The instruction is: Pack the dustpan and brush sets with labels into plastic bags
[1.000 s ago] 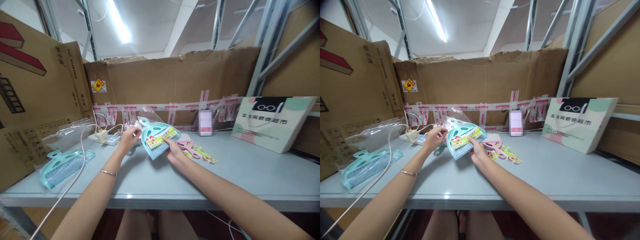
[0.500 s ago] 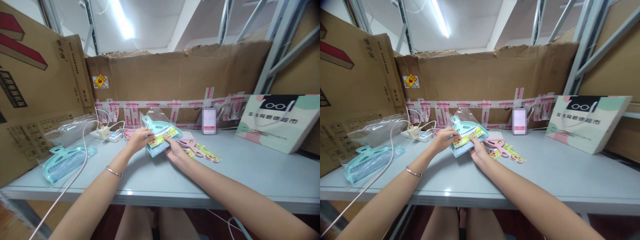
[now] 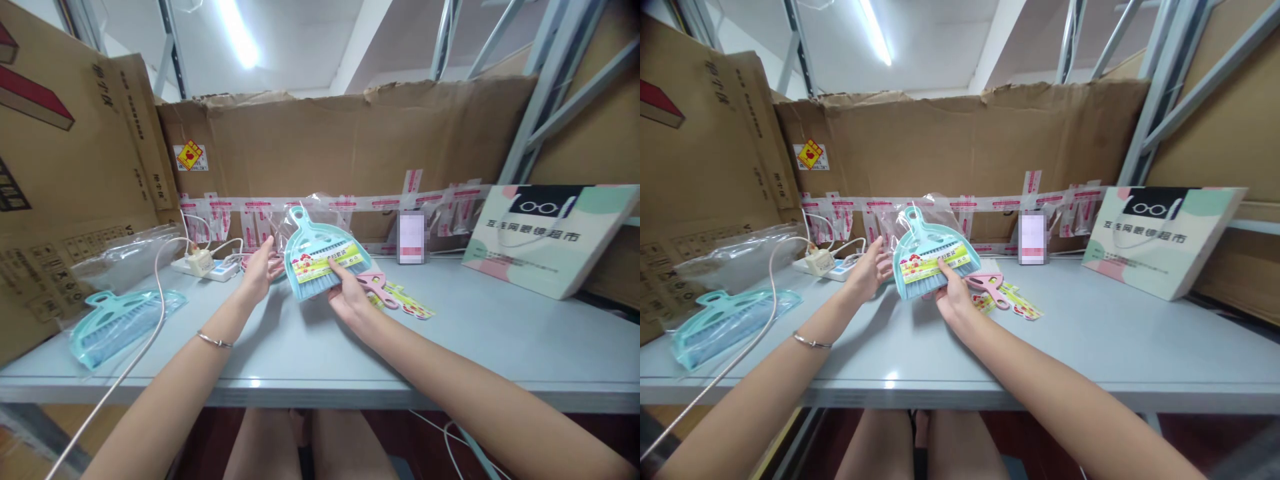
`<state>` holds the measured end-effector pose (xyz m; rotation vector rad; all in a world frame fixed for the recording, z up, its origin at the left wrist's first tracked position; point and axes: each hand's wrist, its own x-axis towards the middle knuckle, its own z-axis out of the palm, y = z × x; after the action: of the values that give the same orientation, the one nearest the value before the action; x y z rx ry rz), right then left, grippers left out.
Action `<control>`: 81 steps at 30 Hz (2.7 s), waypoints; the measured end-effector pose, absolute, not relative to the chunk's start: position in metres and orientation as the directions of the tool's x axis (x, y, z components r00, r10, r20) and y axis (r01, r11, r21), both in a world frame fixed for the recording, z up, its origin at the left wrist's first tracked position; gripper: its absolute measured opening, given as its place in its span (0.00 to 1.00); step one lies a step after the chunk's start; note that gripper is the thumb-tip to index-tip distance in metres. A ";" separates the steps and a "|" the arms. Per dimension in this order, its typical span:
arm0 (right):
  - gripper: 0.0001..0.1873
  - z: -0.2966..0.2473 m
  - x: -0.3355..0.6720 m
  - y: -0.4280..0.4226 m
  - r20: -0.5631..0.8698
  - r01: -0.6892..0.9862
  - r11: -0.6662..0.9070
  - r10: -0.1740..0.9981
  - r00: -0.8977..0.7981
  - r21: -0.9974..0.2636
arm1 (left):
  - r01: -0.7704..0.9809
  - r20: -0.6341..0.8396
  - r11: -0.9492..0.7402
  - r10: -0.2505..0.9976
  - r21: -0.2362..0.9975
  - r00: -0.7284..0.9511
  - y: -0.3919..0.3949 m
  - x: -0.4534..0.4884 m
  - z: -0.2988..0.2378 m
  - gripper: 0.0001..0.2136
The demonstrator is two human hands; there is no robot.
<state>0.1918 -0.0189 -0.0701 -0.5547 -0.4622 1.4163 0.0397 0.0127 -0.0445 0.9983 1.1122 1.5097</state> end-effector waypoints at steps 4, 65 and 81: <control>0.15 -0.068 0.186 -0.030 -0.056 -0.809 0.039 0.995 0.088 -0.586 | -0.306 0.043 -0.027 0.998 0.952 0.047 0.002 0.046 -0.039 0.16; 0.13 -0.098 0.242 -0.002 0.054 -0.401 -0.017 0.985 -0.165 -0.916 | -0.044 -0.008 0.033 0.875 0.998 0.484 0.007 0.008 -0.058 0.19; 0.14 -0.098 0.241 -0.001 0.080 -0.261 0.094 0.995 0.061 -0.961 | -0.038 -0.018 0.026 0.983 0.999 0.185 0.005 0.025 -0.068 0.10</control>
<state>0.2407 -0.0014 -0.0976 -0.9735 -1.0169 1.2233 0.0250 0.0053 -0.0677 1.2461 1.0534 1.0746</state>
